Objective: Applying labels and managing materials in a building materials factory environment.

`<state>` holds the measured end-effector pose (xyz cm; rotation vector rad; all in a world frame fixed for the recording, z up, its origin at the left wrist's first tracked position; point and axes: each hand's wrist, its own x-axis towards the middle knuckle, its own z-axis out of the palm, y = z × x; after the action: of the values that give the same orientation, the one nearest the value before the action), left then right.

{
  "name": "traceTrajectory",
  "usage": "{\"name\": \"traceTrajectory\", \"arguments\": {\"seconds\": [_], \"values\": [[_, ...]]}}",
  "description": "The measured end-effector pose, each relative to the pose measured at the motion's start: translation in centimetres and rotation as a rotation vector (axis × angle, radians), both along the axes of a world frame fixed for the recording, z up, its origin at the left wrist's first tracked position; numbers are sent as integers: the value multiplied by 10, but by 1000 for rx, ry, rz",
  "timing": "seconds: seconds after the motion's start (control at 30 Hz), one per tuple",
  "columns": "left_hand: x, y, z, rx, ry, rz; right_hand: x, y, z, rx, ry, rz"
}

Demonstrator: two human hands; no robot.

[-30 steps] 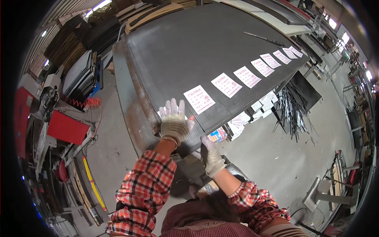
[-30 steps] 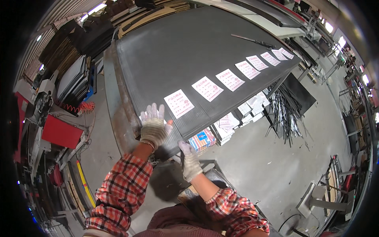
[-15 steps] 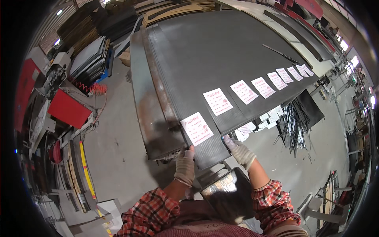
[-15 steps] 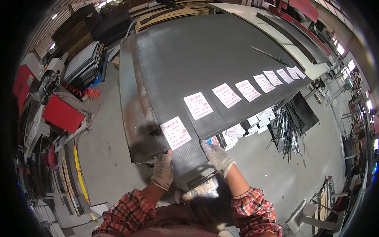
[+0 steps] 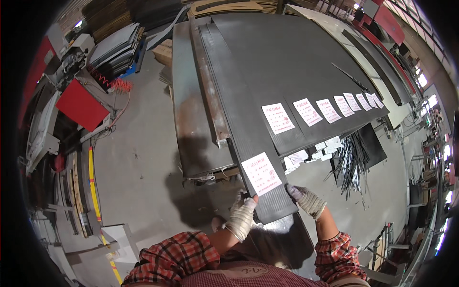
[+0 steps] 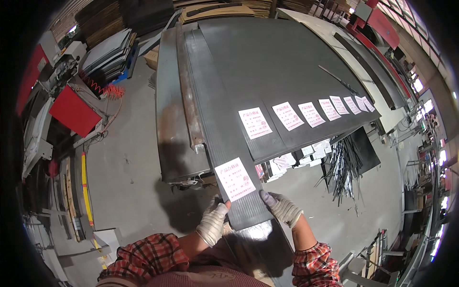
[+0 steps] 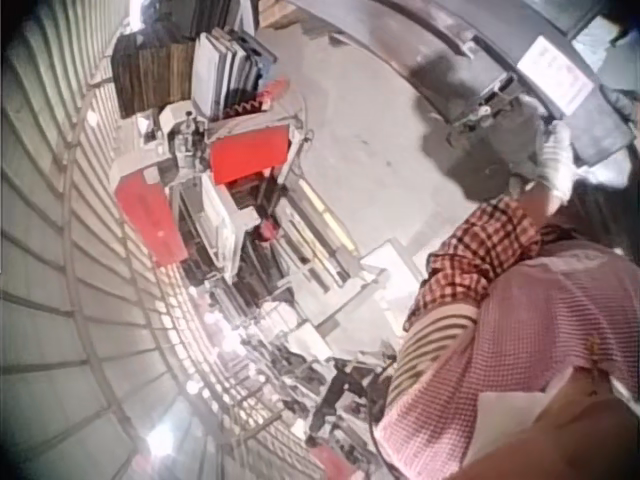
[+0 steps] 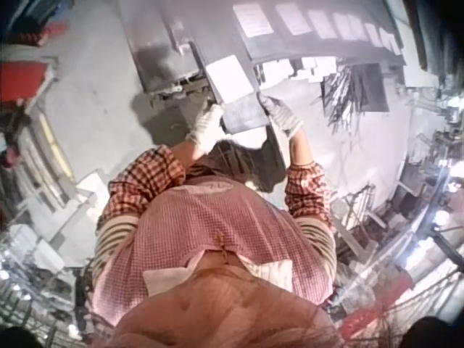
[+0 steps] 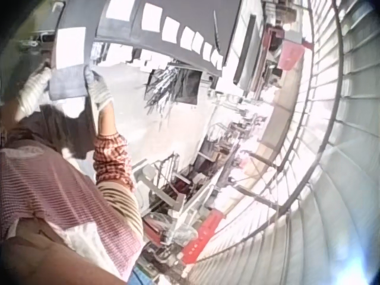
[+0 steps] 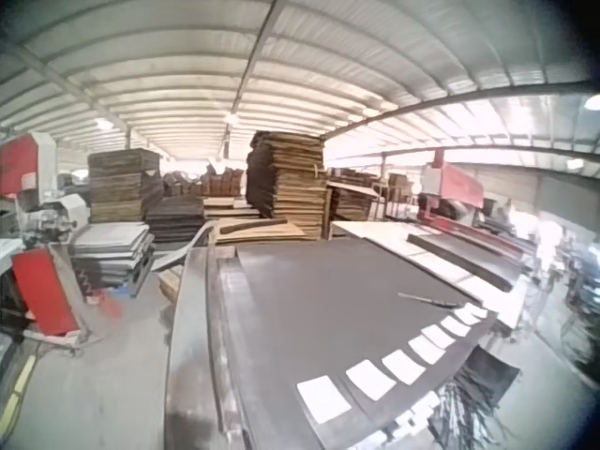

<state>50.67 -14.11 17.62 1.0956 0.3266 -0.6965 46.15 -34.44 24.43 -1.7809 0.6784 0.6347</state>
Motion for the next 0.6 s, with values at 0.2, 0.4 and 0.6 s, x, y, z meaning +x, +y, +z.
{"name": "traceTrajectory", "arguments": {"seconds": [0.2,0.4,0.6], "values": [[28,-20,-2,-135,80,60,28,3,-37,-9,-217,-162],[21,-41,-5,-152,26,266,30,15,-37,8,-166,-239],[13,-47,-2,184,-216,210,33,10,-25,99,-146,-152]]}}
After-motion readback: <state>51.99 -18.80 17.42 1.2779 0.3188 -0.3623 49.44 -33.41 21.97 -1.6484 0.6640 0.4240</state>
